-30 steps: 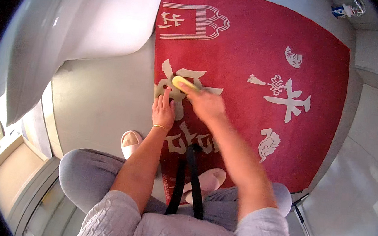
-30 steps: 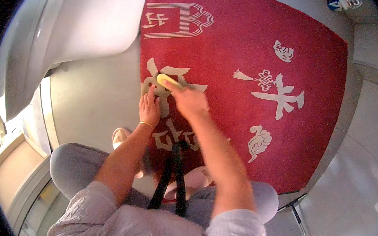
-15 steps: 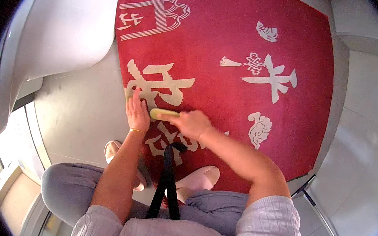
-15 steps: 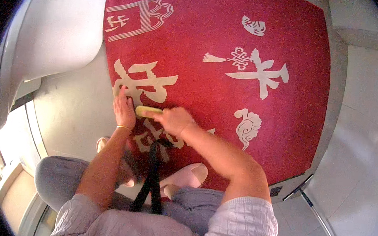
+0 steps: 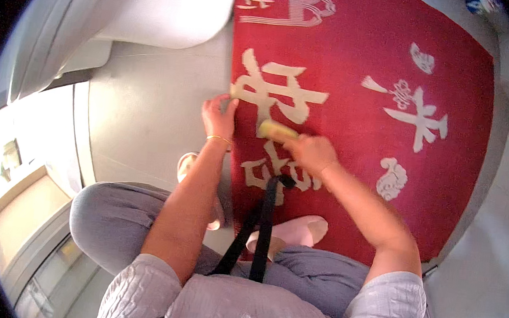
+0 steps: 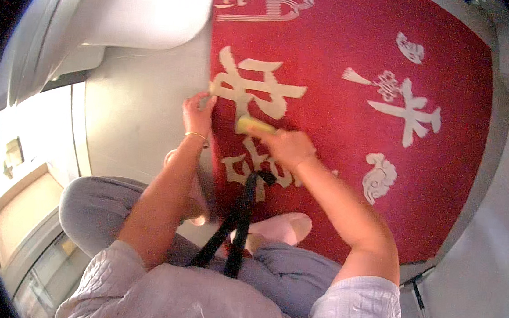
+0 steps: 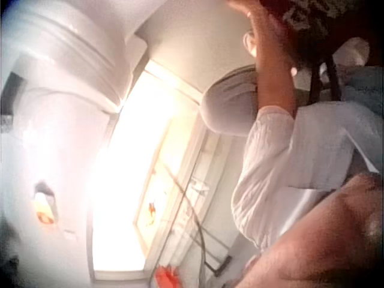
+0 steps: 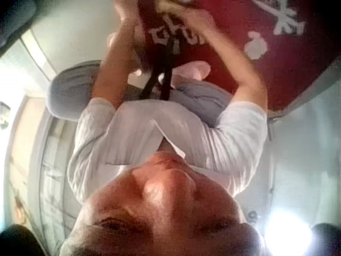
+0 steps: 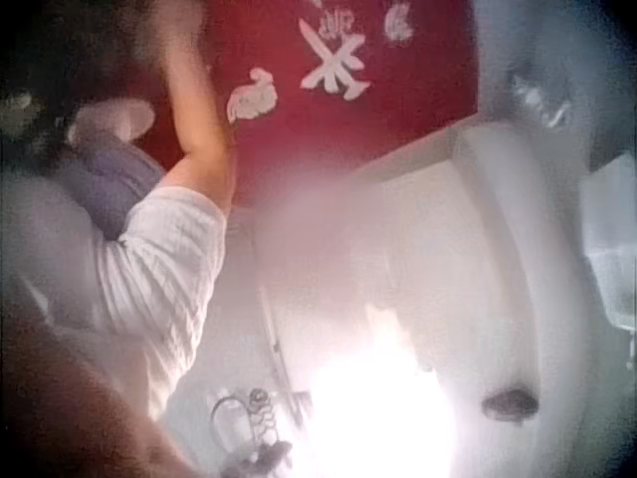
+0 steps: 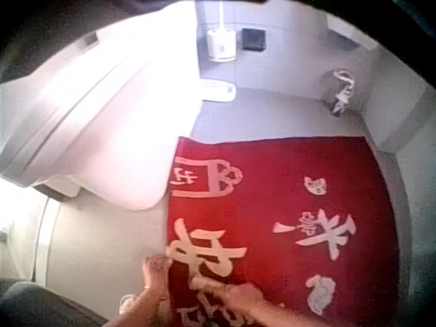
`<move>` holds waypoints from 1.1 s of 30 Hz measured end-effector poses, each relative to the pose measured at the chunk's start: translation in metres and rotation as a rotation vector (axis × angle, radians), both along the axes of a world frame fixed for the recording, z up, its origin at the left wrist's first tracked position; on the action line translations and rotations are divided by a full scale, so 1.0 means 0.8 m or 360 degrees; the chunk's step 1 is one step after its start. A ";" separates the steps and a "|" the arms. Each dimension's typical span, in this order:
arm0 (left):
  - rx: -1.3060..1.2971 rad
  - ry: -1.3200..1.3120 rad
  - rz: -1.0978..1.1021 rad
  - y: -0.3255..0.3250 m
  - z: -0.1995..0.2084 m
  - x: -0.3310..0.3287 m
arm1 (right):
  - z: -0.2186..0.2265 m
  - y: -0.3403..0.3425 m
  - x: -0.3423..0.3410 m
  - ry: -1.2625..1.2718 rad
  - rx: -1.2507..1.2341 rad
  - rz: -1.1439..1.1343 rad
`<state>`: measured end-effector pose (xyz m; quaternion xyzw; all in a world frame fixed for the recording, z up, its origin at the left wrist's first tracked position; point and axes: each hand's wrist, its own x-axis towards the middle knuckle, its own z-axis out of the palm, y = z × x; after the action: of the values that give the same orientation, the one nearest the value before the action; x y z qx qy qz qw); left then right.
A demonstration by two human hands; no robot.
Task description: The person scrubs a red bathroom mat with a yellow brush, then sprays the mat with a handheld shower head, and continues scrubbing the mat.
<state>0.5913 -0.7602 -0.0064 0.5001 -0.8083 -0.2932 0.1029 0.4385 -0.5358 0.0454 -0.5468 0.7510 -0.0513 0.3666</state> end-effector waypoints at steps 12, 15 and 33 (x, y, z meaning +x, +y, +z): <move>0.0212 0.0196 0.0176 0.000 0.010 -0.014 | 0.019 -0.228 -0.103 0.0246 0.0043 -0.0496; 0.0179 0.0424 0.0449 -0.016 0.007 -0.013 | -0.013 -0.141 0.003 0.0046 -0.0176 -0.0060; -0.0043 0.0633 0.0114 -0.033 0.016 -0.053 | -0.009 -0.099 -0.019 0.0027 0.0107 -0.0052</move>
<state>0.5492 -0.7862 0.0060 0.4593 -0.7577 -0.3714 0.2775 0.4229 -0.6149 0.0385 -0.5221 0.7643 -0.0274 0.3775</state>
